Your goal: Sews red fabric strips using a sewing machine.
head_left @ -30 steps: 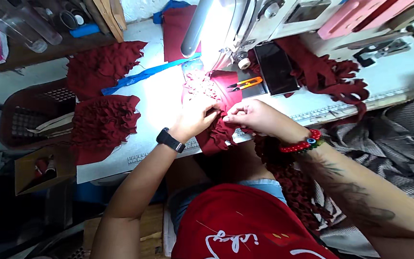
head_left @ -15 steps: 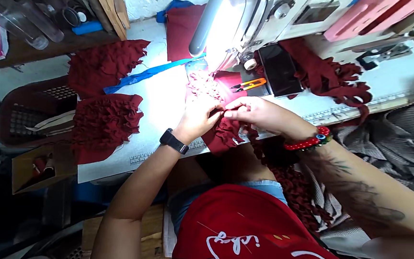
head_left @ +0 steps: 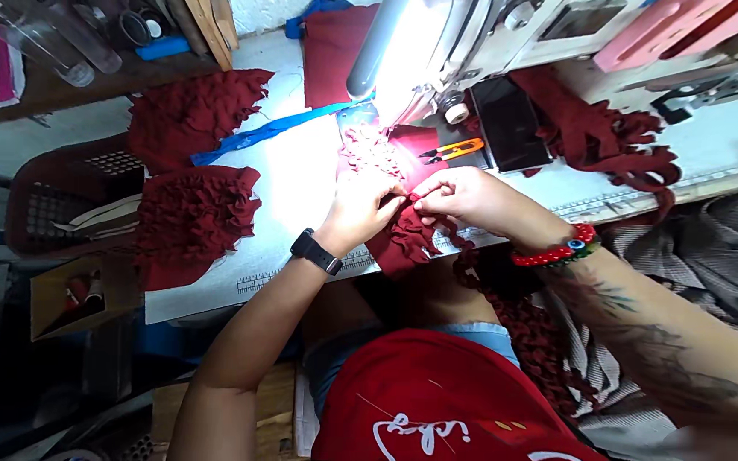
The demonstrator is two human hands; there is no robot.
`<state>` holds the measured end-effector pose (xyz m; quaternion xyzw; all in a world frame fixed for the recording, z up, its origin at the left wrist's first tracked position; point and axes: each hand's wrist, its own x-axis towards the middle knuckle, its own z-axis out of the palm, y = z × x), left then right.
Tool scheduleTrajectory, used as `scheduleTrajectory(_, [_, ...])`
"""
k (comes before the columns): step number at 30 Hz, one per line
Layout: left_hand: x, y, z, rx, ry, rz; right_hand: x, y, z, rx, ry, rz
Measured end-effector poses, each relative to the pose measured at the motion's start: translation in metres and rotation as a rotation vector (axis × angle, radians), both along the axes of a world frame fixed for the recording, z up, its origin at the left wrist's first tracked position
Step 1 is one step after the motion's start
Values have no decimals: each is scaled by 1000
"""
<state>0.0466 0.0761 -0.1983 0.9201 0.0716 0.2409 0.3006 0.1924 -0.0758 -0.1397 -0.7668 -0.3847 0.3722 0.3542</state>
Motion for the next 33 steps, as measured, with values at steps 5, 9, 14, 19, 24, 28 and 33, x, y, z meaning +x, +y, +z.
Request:
scheduleTrajectory(5, [0, -1, -1, 11, 5, 9, -8, -13, -5, 105, -206, 11])
scheduleTrajectory(9, [0, -1, -2, 19, -4, 6, -12, -11, -26, 257, -613, 96])
scheduleTrajectory(14, [-3, -1, 1, 67, -20, -34, -30, -22, -35, 267, -870, 258])
scheduleTrajectory(19, [-9, -8, 10, 172, 53, -57, -40, -37, -40, 281, -830, 282])
scheduleTrajectory(24, [-6, -15, 18, 252, -22, -152, -34, -39, -38, 305, -799, 325])
scheduleTrajectory(28, [-8, -16, 15, 265, 99, -187, -23, -40, -29, 239, -619, 320])
scheduleTrajectory(33, [-6, -18, 12, 236, 102, -129, -14, -40, -19, 119, -179, 145])
